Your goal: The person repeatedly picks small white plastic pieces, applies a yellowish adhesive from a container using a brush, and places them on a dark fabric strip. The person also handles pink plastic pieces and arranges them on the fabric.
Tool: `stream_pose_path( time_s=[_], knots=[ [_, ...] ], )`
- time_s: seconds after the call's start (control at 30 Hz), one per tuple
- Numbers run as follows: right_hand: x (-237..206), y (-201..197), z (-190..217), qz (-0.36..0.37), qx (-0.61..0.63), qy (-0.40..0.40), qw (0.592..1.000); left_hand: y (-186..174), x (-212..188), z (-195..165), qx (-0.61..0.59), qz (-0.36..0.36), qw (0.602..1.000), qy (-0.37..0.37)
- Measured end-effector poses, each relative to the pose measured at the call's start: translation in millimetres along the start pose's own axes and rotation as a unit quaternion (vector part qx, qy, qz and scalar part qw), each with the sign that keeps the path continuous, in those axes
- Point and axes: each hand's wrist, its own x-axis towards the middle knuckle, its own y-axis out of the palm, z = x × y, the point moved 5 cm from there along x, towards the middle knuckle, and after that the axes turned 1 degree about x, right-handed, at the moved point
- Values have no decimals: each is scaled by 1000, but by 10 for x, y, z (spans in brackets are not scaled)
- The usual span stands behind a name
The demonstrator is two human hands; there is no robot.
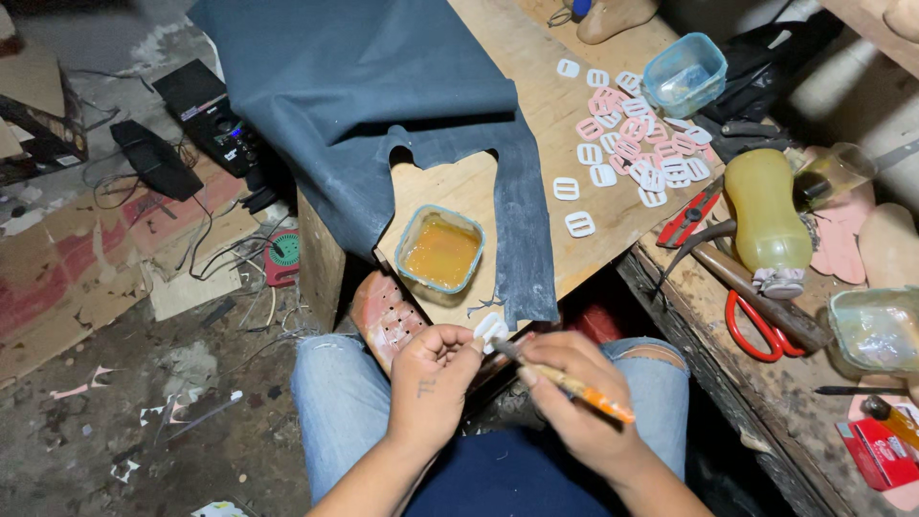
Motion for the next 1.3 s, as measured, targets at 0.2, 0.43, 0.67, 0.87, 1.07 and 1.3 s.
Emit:
stream_pose_path(
  time_s=[0.2,0.43,0.67,0.87,1.07,1.3],
  knots=[
    [-135,26,-342,33,85,108,990,82,-246,-665,253,-4,926,279],
    [-95,-38,-473,-1,195,149,969,255,-484,-1066,371,117,749,537],
    [-6,-63,-218,29,67,56,996,233,-450,-841,320,88,831,447],
    [65,114,-543,50,189,243,950,104,-86,-162,93,106,988,68],
    [731,-342,-1022,-101,-176,275,940,-146,217,233,54,117,992,-1],
    [1261,-430,-1223,-73,-328,309,890,-453,337,321,61,91,994,-25]
  ],
)
